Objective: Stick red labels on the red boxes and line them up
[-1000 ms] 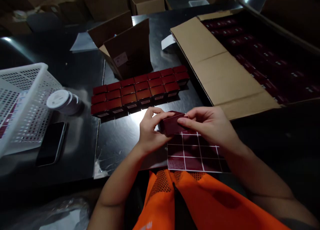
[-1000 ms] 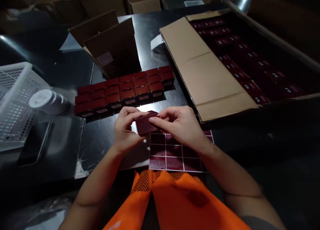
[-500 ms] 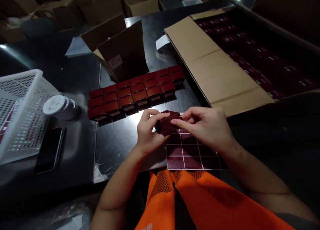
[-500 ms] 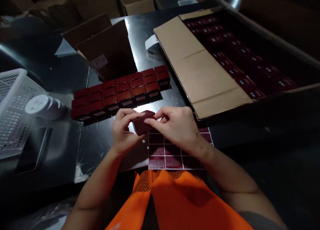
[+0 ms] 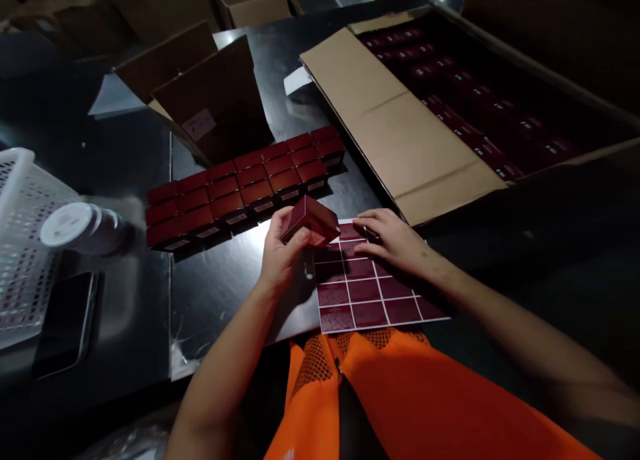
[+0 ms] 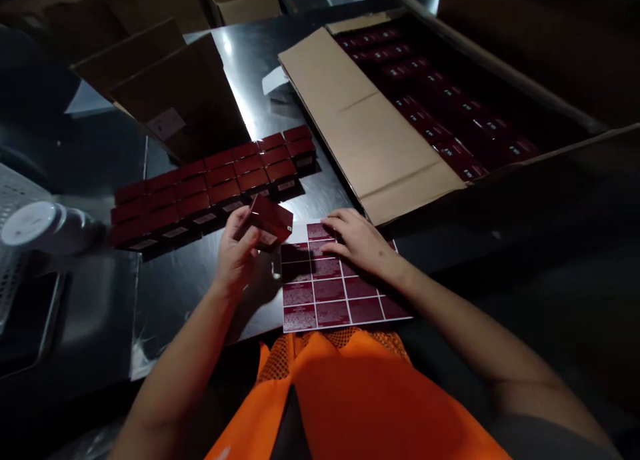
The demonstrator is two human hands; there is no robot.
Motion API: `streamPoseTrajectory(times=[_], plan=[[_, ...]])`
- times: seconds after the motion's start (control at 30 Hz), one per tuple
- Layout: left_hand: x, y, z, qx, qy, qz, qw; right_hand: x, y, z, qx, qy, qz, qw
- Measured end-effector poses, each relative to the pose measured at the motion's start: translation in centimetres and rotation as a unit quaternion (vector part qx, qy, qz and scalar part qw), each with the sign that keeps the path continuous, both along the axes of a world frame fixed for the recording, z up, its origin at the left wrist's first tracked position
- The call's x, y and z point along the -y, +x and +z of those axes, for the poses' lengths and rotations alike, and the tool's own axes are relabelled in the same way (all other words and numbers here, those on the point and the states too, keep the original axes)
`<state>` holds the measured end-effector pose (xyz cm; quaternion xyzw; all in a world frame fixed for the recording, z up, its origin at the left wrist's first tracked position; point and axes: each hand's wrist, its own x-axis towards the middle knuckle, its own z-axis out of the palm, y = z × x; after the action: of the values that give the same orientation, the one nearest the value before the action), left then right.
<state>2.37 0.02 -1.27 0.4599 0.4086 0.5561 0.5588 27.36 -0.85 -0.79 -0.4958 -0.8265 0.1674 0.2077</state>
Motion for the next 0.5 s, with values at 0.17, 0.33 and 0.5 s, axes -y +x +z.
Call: streamPoseTrajectory(times=[0.17, 0.33, 0.5], plan=[[0.0, 0.9, -2.5, -0.209, 0.122, 0.087, 0.966, -1.0, -1.2, -2.9, 0.035, 0.027, -0.004, 0.999], [-0.8, 1.6, -3.7, -0.332, 0.177, 0.135, 0.917, -0.9, -1.9, -3.6, 0.014, 0.049, -0.027, 0.998], [-1.6, 1.9, -4.0, -0.267, 0.068, 0.164, 0.947, -0.7, -2.0, -3.5, 0.019, 0.058, -0.028, 0.998]])
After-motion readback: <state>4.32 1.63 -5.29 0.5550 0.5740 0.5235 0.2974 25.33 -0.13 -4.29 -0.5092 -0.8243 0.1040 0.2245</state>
